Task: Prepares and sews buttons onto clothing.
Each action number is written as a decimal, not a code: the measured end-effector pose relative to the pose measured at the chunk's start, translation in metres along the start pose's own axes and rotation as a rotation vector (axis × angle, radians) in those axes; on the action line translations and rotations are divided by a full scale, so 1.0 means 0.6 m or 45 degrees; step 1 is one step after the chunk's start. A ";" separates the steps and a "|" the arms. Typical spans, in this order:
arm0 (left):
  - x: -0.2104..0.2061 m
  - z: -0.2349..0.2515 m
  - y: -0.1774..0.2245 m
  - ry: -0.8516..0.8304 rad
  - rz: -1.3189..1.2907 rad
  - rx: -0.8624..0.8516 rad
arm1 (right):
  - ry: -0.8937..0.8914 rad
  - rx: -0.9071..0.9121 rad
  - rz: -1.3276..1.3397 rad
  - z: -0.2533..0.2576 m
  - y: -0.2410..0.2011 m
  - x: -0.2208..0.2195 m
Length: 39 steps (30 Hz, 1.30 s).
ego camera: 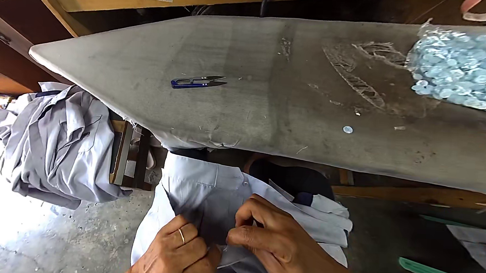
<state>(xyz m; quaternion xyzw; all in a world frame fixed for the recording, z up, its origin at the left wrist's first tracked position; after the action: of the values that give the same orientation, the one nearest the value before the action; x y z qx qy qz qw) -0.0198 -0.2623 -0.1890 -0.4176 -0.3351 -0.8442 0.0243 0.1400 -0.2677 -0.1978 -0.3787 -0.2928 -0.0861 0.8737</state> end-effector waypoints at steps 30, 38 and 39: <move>-0.042 0.014 -0.063 -0.425 -0.904 0.651 | -0.190 -0.102 0.614 -0.004 0.034 -0.042; -0.040 0.018 -0.062 -0.436 -0.884 0.668 | -0.177 -0.123 0.716 -0.005 0.041 -0.047; -0.040 0.019 -0.063 -0.438 -0.888 0.679 | -0.170 -0.127 0.732 -0.005 0.043 -0.047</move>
<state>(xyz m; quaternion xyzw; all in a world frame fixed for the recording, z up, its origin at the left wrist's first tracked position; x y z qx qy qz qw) -0.0085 -0.2323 -0.2222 -0.3930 -0.6597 -0.6051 -0.2103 0.1278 -0.2541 -0.2315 -0.4935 -0.2257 0.1754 0.8214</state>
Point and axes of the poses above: each hand's wrist, its own z-axis towards the middle knuckle, its own x-axis out of the back of the hand, y = z × x, the point moved 9 cm from there along z, towards the middle knuckle, and after that the axes turned 15 degrees about x, right-handed, at the moved point
